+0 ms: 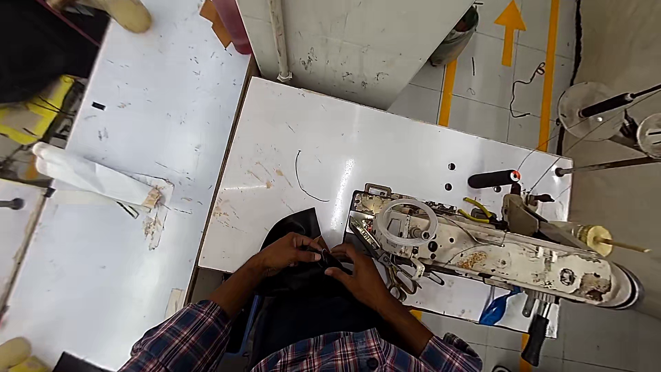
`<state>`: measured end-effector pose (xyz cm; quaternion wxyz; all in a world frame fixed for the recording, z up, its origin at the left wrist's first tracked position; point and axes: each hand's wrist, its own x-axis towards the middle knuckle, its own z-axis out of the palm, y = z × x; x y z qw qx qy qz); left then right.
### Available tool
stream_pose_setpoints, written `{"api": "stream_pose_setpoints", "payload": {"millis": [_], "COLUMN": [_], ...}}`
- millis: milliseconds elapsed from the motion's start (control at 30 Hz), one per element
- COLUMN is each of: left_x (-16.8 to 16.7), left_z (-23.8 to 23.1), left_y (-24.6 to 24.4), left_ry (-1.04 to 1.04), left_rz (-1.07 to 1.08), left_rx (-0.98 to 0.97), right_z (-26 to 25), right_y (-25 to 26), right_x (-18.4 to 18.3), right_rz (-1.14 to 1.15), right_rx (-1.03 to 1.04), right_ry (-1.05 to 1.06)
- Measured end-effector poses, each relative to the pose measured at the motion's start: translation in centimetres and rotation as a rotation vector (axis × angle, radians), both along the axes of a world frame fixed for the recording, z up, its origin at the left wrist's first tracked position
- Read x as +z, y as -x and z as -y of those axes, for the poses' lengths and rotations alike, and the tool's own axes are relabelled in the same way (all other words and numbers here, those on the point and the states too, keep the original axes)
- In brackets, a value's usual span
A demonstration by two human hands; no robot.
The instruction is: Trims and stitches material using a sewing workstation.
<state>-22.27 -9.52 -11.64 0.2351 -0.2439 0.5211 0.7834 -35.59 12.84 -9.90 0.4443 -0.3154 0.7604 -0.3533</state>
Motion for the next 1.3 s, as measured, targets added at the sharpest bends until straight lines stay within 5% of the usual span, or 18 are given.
{"api": "stream_pose_setpoints", "payload": {"millis": [200, 367, 733, 867, 1033, 1300], "left_x": [0.3, 1.1, 0.7, 0.3, 1.4, 2.8], "left_z": [-1.1, -1.9, -2.8, -3.1, -2.8, -3.2], "left_y": [0.3, 0.9, 0.9, 1.1, 0.9, 1.2], "left_ry": [0.020, 0.051, 0.215, 0.309, 0.170, 0.135], "left_rz": [0.050, 0.058, 0.050, 0.045, -0.012, -0.161], "left_rx": [0.111, 0.147, 0.201, 0.192, 0.126, -0.007], "right_z": [-11.3, -19.0, -23.3, -23.8, -22.4, -8.7], "right_y": [2.4, 5.9, 4.6, 5.0, 3.9, 0.9], "right_x": [-3.0, -5.4, -7.4, -7.8, -5.9, 3.5], "right_rz": [-0.627, -0.670, -0.820, -0.809, -0.735, -0.211], "right_rx": [-0.311, -0.383, -0.377, -0.403, -0.434, 0.007], "right_ry": [-0.198, -0.277, -0.227, -0.242, -0.196, 0.171]}}
